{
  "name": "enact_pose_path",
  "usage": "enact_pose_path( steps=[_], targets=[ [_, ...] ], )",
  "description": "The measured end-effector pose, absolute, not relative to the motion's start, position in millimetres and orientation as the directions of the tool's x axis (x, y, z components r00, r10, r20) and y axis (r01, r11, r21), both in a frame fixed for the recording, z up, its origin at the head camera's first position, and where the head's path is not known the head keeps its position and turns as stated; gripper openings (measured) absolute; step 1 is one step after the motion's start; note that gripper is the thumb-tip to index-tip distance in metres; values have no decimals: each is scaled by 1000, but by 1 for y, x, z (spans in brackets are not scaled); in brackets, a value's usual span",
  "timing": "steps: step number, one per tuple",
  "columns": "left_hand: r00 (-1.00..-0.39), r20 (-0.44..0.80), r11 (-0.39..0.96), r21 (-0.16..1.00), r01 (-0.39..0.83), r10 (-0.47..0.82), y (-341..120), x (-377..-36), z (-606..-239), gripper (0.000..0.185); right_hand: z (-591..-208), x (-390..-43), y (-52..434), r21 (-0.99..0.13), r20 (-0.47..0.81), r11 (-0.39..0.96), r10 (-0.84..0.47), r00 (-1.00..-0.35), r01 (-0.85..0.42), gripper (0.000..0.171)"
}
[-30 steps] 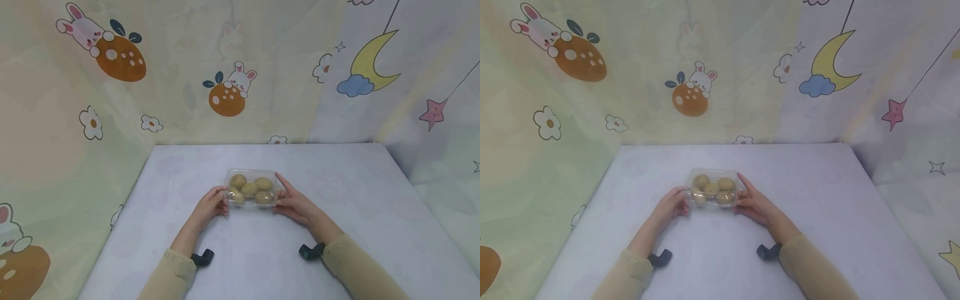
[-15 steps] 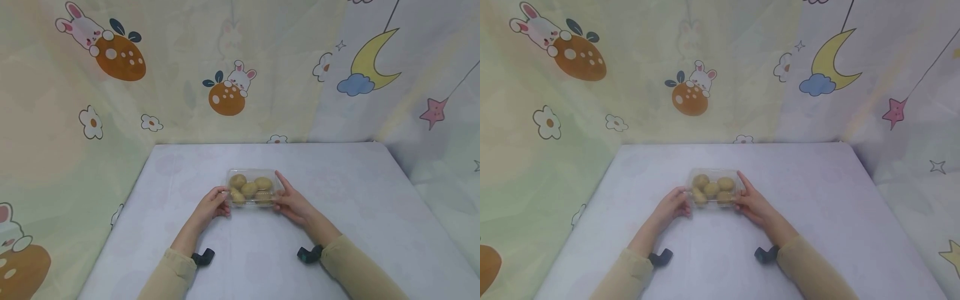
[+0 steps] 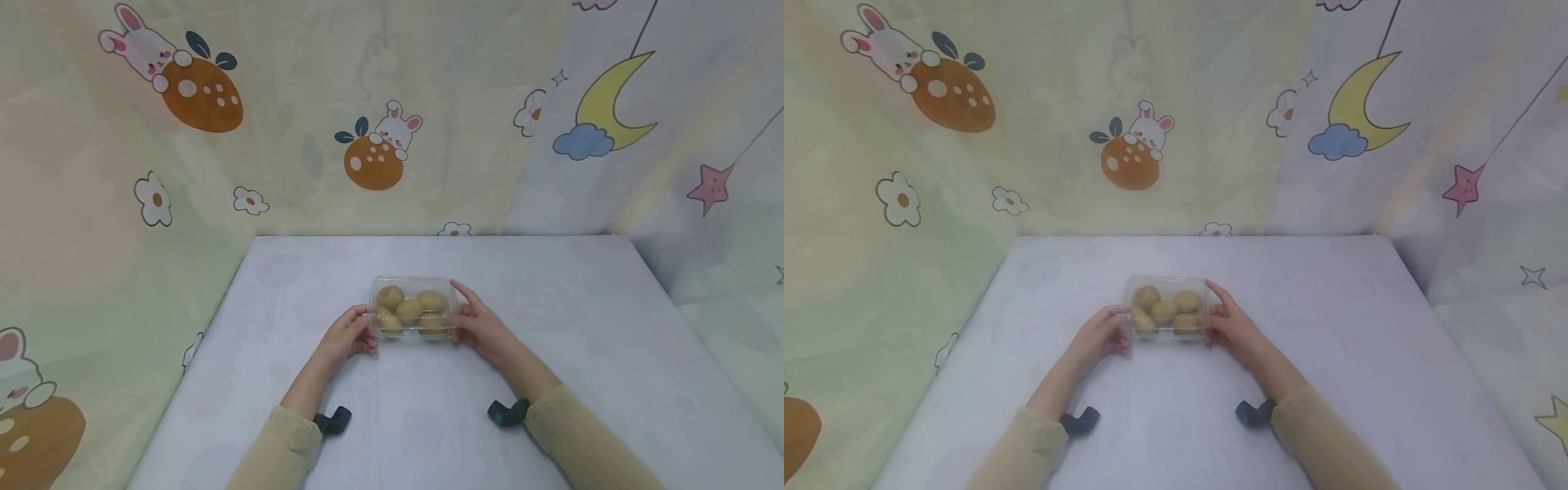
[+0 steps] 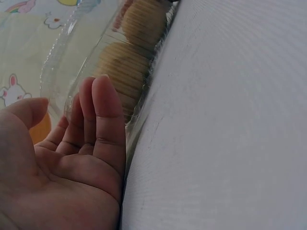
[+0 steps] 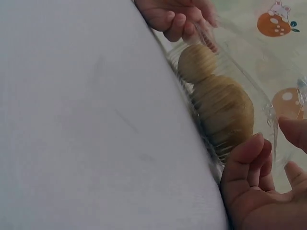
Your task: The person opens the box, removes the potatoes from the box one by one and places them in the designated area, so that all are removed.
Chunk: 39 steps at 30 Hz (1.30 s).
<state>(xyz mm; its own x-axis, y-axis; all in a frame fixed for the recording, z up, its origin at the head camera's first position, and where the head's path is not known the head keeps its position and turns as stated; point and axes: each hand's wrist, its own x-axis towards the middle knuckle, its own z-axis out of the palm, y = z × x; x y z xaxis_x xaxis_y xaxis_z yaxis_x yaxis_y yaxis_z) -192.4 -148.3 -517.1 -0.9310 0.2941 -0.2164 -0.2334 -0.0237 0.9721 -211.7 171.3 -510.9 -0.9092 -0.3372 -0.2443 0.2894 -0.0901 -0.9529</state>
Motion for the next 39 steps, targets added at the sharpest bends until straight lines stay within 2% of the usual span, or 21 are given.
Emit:
enact_pose_path(
  steps=[3, 6, 11, 13, 20, 23, 32, 39],
  targets=[
    [-931, -214, -28, 972, -232, 297, -148, -193, -517, 37, -508, -218, 177, -970, -241, 31, -306, -921, 243, 85],
    [-933, -216, -31, 972, -234, 289, -147, -193, -518, 36, -504, -226, 183, -957, -250, 218, -298, -921, 190, 80],
    [-937, -222, -27, 971, -238, 271, -146, -191, -517, 34, -501, -240, 194, -918, -176, 397, -421, -890, -7, 68],
    [-937, -219, -22, 972, -234, 273, -146, -191, -516, 35, -498, -246, 199, -910, -145, 407, -481, -865, -74, 65],
    [-941, -217, -18, 973, -229, 259, -147, -192, -517, 41, -479, -257, 204, -888, -166, 447, -533, -830, -110, 55],
    [-938, -223, -25, 971, -238, 264, -147, -192, -517, 36, -475, -260, 206, -886, -156, 446, -543, -825, -125, 51],
    [-935, -215, -45, 971, -237, 282, -148, -193, -519, 32, -471, -270, 205, -876, -179, 475, -490, -853, -89, 42],
    [-938, -215, -28, 973, -231, 272, -148, -194, -522, 31, -469, -280, 202, -846, -224, 532, -413, -883, -35, 52]
  ],
)
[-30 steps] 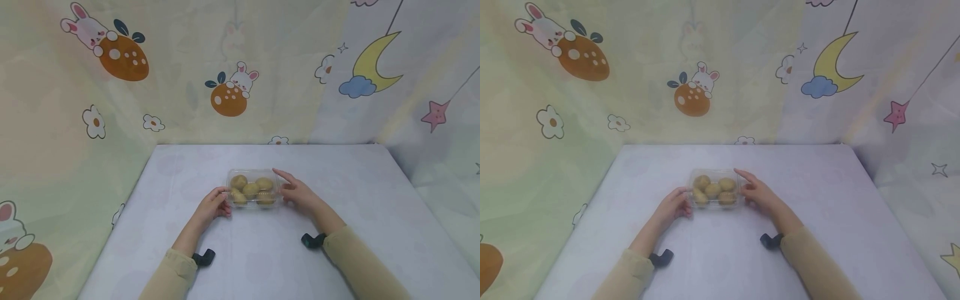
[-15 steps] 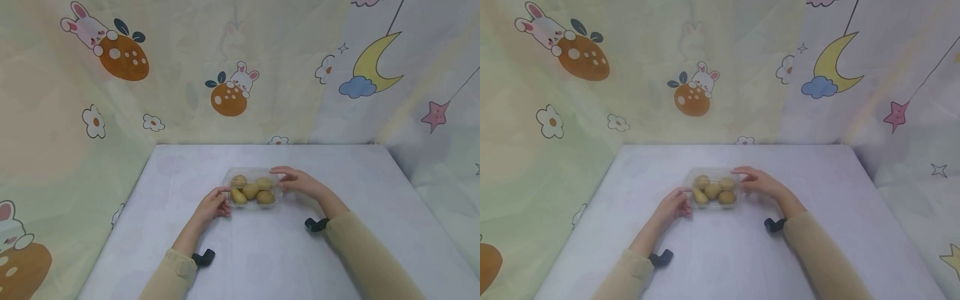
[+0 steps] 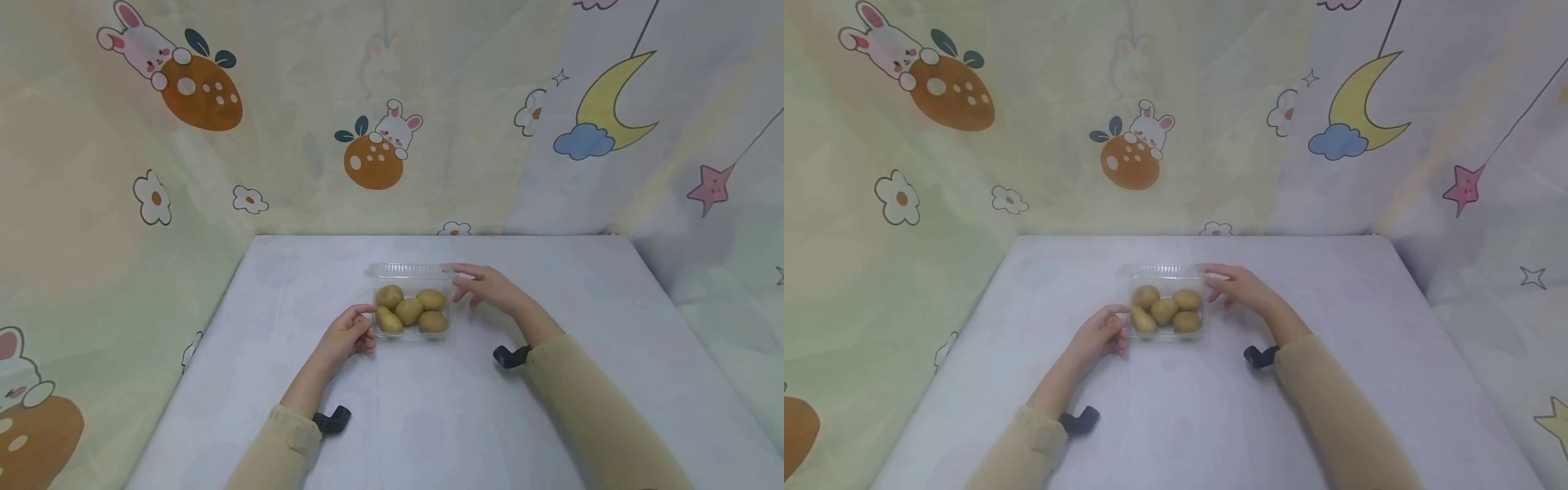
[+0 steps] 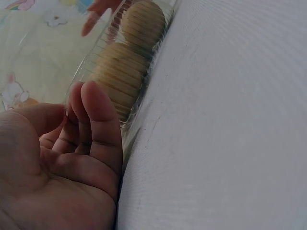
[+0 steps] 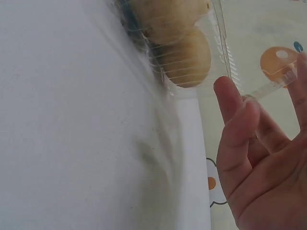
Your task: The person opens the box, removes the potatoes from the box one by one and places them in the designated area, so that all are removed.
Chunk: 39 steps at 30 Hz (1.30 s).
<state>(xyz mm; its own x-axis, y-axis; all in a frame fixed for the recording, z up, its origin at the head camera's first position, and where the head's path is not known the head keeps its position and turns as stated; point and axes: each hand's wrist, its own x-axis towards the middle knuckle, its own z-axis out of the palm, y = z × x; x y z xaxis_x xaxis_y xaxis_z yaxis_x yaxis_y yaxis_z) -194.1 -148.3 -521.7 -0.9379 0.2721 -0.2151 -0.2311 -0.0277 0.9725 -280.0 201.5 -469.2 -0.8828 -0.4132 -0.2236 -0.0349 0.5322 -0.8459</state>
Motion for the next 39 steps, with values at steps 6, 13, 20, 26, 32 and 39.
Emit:
enact_pose_path(
  steps=[6, 13, 20, 26, 32, 39],
  targets=[
    [-940, -214, -14, 974, -226, 267, -149, -195, -522, 32, -467, -288, 198, -862, -198, 506, -388, -900, -28, 52],
    [-939, -220, -17, 972, -232, 263, -148, -195, -521, 32, -463, -297, 191, -880, -148, 473, -364, -919, -45, 53],
    [-942, -213, -7, 975, -222, 258, -149, -193, -520, 32, -463, -305, 184, -895, -113, 445, -300, -947, -35, 41],
    [-946, -219, 6, 975, -224, 238, -148, -193, -519, 30, -468, -314, 178, -903, -123, 428, -219, -968, 18, 44],
    [-948, -218, 17, 975, -220, 232, -148, -192, -518, 29, -475, -319, 173, -907, -192, 404, -157, -969, 114, 44],
    [-948, -204, 11, 978, -208, 242, -149, -192, -518, 30, -486, -322, 170, -884, -254, 430, -113, -961, 183, 49]
  ],
)
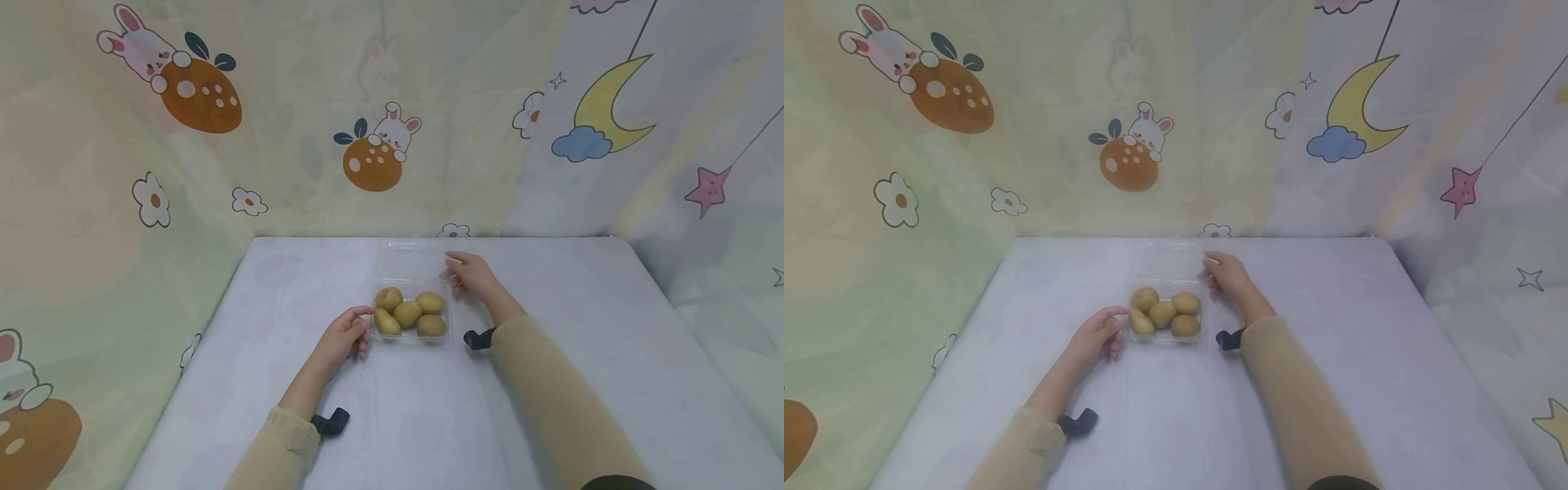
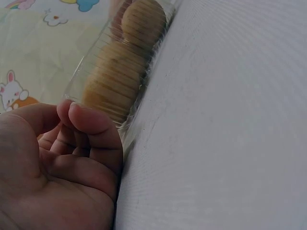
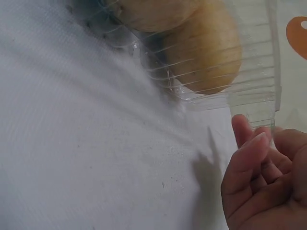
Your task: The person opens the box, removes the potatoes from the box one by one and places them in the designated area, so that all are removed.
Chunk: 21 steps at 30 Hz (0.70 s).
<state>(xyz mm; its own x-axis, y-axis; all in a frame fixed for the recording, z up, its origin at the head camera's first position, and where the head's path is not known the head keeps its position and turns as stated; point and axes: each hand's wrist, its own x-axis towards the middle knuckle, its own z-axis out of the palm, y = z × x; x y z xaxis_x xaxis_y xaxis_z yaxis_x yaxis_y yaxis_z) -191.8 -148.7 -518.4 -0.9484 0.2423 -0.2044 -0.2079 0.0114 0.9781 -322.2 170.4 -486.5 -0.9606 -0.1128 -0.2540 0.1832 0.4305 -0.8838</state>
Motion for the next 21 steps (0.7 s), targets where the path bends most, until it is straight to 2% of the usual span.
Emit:
enact_pose_path(
  steps=[11, 21],
  targets=[
    [-946, -204, 10, 978, -208, 252, -148, -191, -517, 31, -495, -325, 173, -868, -347, 425, -147, -926, 257, 52],
    [-945, -220, 11, 975, -224, 244, -149, -192, -517, 29, -487, -326, 174, -843, -371, 471, -161, -914, 260, 51]
  ],
)
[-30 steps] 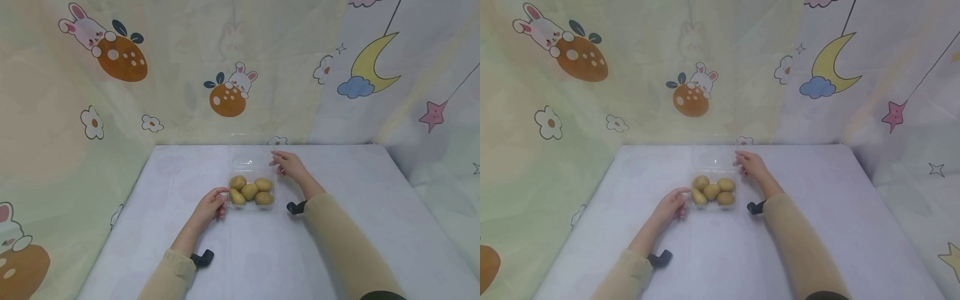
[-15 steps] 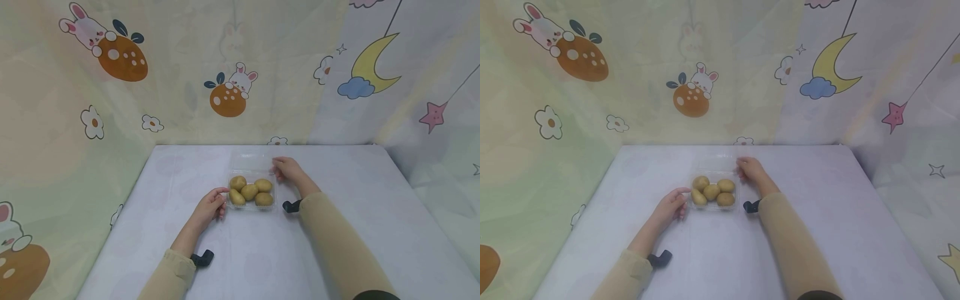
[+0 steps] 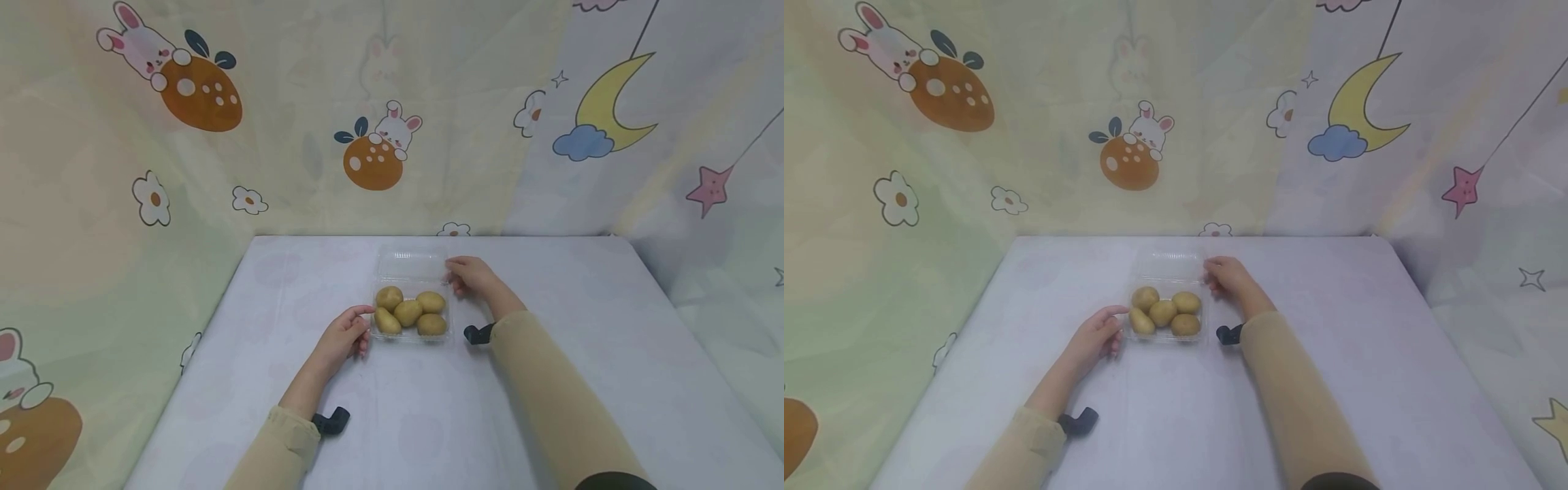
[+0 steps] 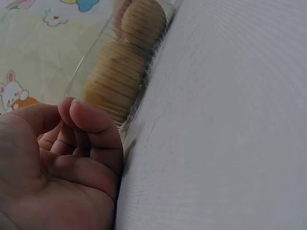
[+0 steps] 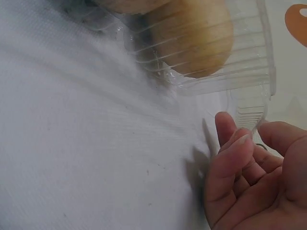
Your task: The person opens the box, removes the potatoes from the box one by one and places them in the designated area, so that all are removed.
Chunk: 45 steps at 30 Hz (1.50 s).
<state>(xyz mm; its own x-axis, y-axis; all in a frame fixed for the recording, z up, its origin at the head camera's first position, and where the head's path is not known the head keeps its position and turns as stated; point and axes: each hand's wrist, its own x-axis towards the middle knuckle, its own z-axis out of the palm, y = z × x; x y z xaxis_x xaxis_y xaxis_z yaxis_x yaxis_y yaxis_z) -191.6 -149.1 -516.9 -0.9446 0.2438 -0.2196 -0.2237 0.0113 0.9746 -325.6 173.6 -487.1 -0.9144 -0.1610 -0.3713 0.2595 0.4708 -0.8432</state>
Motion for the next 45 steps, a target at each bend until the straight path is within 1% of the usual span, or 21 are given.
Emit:
enact_pose_path(
  steps=[5, 9, 13, 17, 20, 22, 24, 28, 31, 34, 36, 38, 45],
  targets=[
    [-945, -218, 11, 975, -222, 244, -149, -192, -517, 28, -481, -327, 176, -818, -377, 521, -161, -912, 246, 47],
    [-945, -217, 6, 975, -223, 243, -149, -192, -517, 29, -472, -326, 176, -782, -373, 573, -119, -920, 243, 44],
    [-946, -214, -3, 975, -221, 245, -148, -192, -517, 31, -458, -324, 174, -737, -307, 651, -84, -948, 182, 42],
    [-945, -213, -12, 975, -223, 249, -149, -192, -518, 31, -442, -322, 167, -721, -215, 690, -136, -967, 64, 41],
    [-945, -208, -17, 975, -219, 253, -149, -193, -518, 31, -431, -320, 159, -718, -203, 696, -222, -954, -9, 40],
    [-945, -209, -16, 975, -221, 253, -149, -193, -519, 31, -422, -317, 153, -717, -224, 696, -292, -930, -46, 38],
    [-944, -212, -17, 974, -224, 252, -149, -193, -519, 31, -414, -314, 147, -719, -259, 691, -371, -892, -78, 35],
    [-945, -211, -10, 975, -220, 250, -149, -193, -519, 31, -401, -308, 134, -711, -337, 690, -505, -794, -137, 29],
    [-945, -209, -7, 976, -218, 253, -149, -193, -519, 31, -398, -306, 127, -698, -392, 695, -571, -721, -171, 28],
    [-943, -211, -10, 975, -222, 259, -150, -192, -519, 32, -400, -305, 122, -683, -449, 706, -609, -654, -189, 34],
    [-941, -215, -15, 974, -227, 261, -150, -192, -519, 32, -402, -304, 120, -673, -481, 715, -619, -621, -190, 38],
    [-940, -219, -17, 973, -231, 262, -150, -192, -520, 32, -404, -303, 117, -670, -502, 718, -624, -599, -187, 40],
    [-945, -204, -13, 977, -214, 256, -150, -192, -519, 32, -413, -304, 109, -658, -549, 729, -636, -542, -189, 32]
  ],
)
